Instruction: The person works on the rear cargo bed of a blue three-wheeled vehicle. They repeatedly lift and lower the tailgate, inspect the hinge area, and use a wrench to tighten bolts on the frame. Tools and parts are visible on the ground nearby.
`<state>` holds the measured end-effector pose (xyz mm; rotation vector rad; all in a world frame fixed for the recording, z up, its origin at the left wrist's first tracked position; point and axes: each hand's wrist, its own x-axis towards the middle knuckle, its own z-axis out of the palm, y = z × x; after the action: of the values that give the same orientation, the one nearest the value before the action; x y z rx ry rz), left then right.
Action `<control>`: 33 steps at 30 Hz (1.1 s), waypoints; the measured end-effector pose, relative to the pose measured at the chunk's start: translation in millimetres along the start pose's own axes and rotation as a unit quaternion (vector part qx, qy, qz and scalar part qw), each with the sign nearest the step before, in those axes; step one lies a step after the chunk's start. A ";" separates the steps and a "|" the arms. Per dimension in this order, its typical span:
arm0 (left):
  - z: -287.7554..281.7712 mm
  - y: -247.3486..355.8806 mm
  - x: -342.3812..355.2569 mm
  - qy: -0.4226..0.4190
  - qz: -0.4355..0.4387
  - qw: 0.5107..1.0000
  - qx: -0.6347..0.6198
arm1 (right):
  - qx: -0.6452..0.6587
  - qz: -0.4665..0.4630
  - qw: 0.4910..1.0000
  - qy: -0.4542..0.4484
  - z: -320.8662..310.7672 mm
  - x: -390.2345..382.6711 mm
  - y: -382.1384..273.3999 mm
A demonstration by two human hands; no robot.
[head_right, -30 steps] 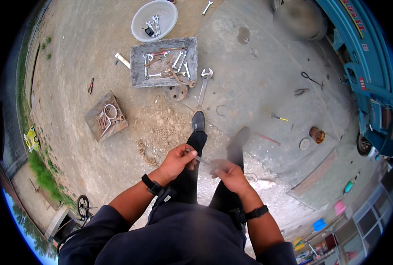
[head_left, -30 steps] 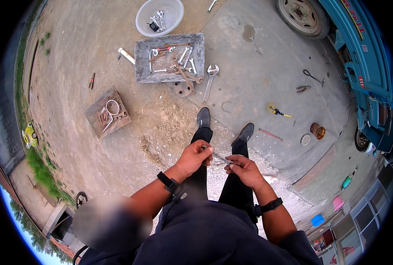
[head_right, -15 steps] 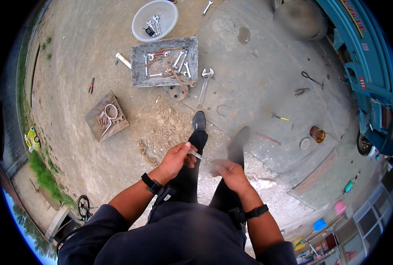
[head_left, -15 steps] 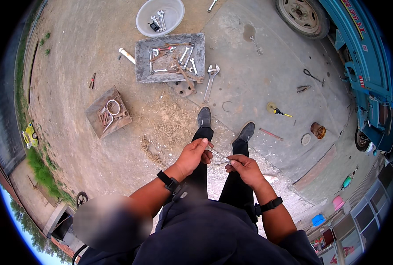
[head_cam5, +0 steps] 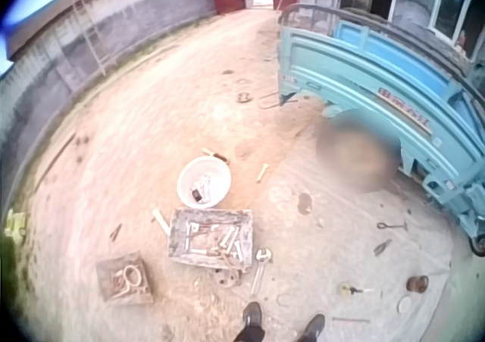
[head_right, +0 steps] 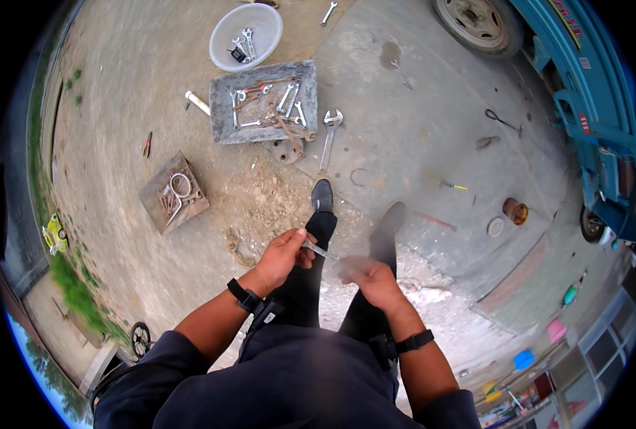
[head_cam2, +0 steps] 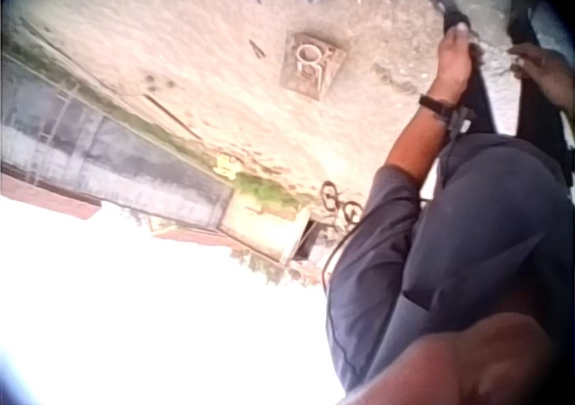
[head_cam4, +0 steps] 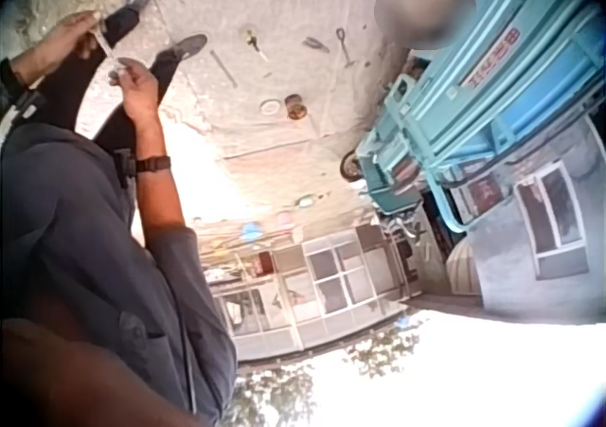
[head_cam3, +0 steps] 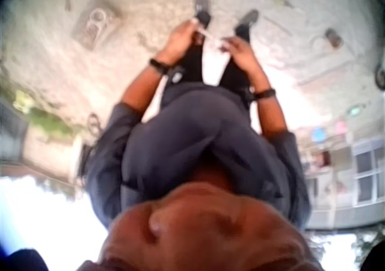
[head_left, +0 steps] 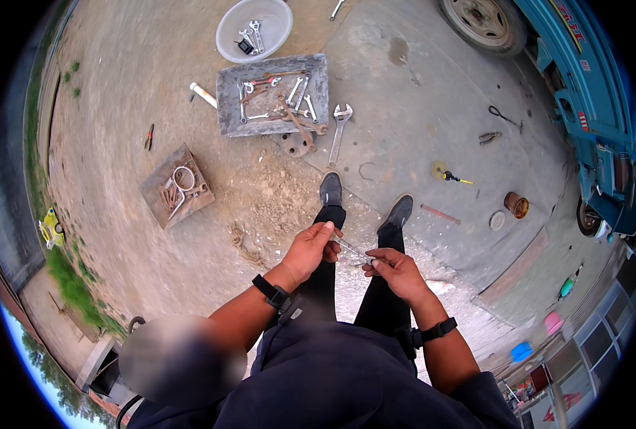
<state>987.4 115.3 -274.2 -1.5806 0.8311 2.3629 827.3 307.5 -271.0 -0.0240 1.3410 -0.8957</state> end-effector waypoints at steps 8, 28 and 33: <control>-2.0 -6.5 -3.0 -0.107 -0.043 0.991 0.069 | 0.059 -0.030 0.993 0.103 -15.1 -8.0 4.6; 71.0 -25.1 3.2 -0.277 -0.116 0.906 0.298 | 0.102 -0.094 0.982 0.126 -44.3 -46.4 38.4; 106.0 -24.9 0.0 -0.278 -0.126 0.888 0.344 | 0.051 -0.107 0.988 0.096 -76.0 -53.5 62.8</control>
<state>914.2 193.1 -253.3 -0.6346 1.0678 1.8516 799.7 415.9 -279.4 -0.0025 1.4891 -1.1704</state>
